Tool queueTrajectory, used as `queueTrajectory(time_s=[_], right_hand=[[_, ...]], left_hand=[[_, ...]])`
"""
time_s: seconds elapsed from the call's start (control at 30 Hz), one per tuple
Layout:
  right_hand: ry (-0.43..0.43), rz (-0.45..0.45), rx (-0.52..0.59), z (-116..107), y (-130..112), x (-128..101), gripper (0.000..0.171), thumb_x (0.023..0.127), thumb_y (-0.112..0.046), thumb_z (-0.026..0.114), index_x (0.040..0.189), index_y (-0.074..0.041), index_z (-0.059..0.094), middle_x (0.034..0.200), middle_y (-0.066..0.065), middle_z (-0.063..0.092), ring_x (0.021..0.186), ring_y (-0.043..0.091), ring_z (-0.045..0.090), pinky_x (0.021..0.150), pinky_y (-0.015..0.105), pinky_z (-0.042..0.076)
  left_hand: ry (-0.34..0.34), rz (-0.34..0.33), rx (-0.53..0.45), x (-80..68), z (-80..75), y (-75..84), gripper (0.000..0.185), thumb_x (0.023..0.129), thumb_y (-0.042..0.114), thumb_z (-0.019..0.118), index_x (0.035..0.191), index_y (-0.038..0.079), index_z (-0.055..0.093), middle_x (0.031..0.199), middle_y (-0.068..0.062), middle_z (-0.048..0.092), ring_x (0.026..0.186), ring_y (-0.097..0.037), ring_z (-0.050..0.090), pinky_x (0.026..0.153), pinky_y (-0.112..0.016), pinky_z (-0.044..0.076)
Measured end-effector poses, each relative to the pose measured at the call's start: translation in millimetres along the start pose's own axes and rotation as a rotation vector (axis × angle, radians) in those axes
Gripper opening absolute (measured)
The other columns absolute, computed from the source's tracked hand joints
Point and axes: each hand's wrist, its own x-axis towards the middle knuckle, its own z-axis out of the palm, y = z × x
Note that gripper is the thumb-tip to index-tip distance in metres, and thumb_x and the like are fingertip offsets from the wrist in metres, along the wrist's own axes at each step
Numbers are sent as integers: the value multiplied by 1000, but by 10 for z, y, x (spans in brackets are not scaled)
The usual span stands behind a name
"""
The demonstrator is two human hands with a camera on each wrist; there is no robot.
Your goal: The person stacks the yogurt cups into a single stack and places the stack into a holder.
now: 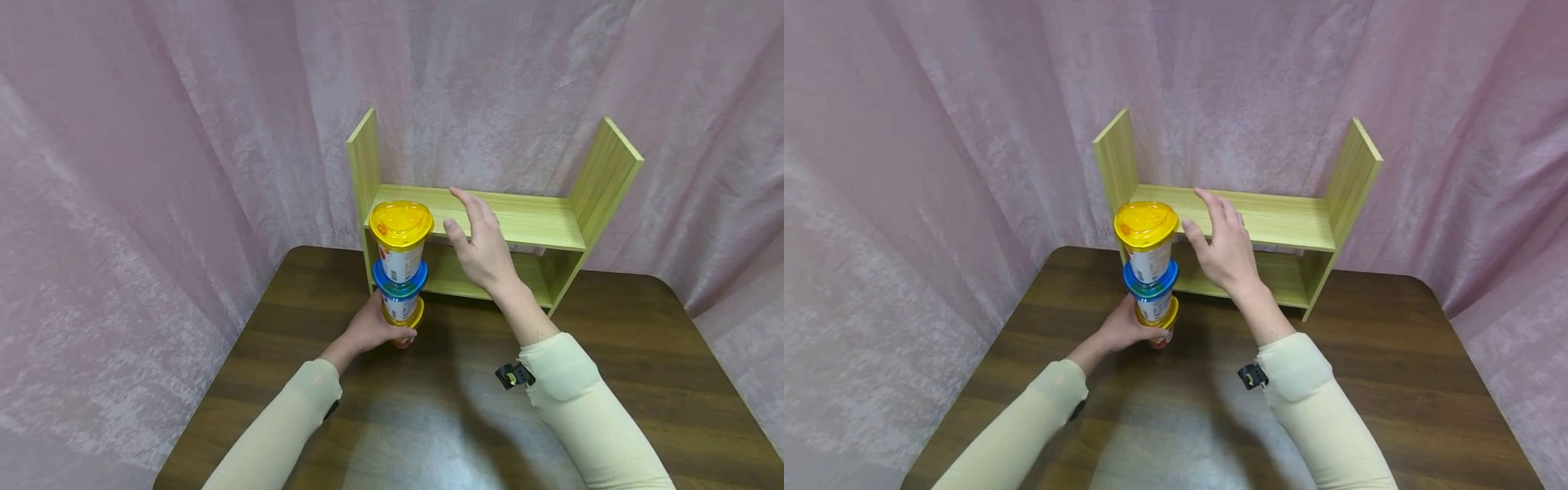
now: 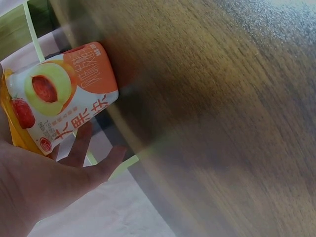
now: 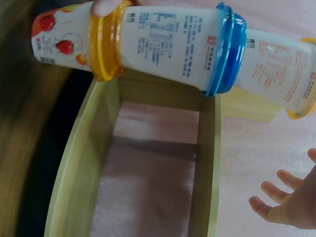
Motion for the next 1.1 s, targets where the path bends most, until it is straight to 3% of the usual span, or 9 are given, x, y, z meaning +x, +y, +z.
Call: queueTrajectory(time_s=[0.33, 0.77, 1.1], right_hand=[[-1, 73, -93, -76, 134, -93, 60, 93, -60, 40, 146, -31, 34, 146, 7, 37, 130, 33, 35, 97, 61, 33], [11, 145, -123, -246, 284, -189, 60, 93, -59, 40, 146, -30, 34, 144, 11, 37, 128, 35, 36, 85, 66, 37], [11, 189, -125, -404, 418, -252, 59, 94, -56, 41, 146, -29, 33, 148, 10, 34, 132, 35, 33, 89, 68, 34]], left_hand=[[0, -7, -3, -8, -1, -16, 88, 69, 34, 86, 137, 34, 29, 124, 12, 49, 109, -11, 53, 99, -41, 43], [2, -11, 8, -16, -9, 5, 91, 68, 35, 86, 138, 33, 27, 127, 10, 47, 112, -14, 52, 100, -44, 41], [6, -14, 15, 7, -13, -30, 93, 67, 35, 86, 138, 34, 26, 128, 10, 46, 114, -14, 51, 101, -44, 41]])
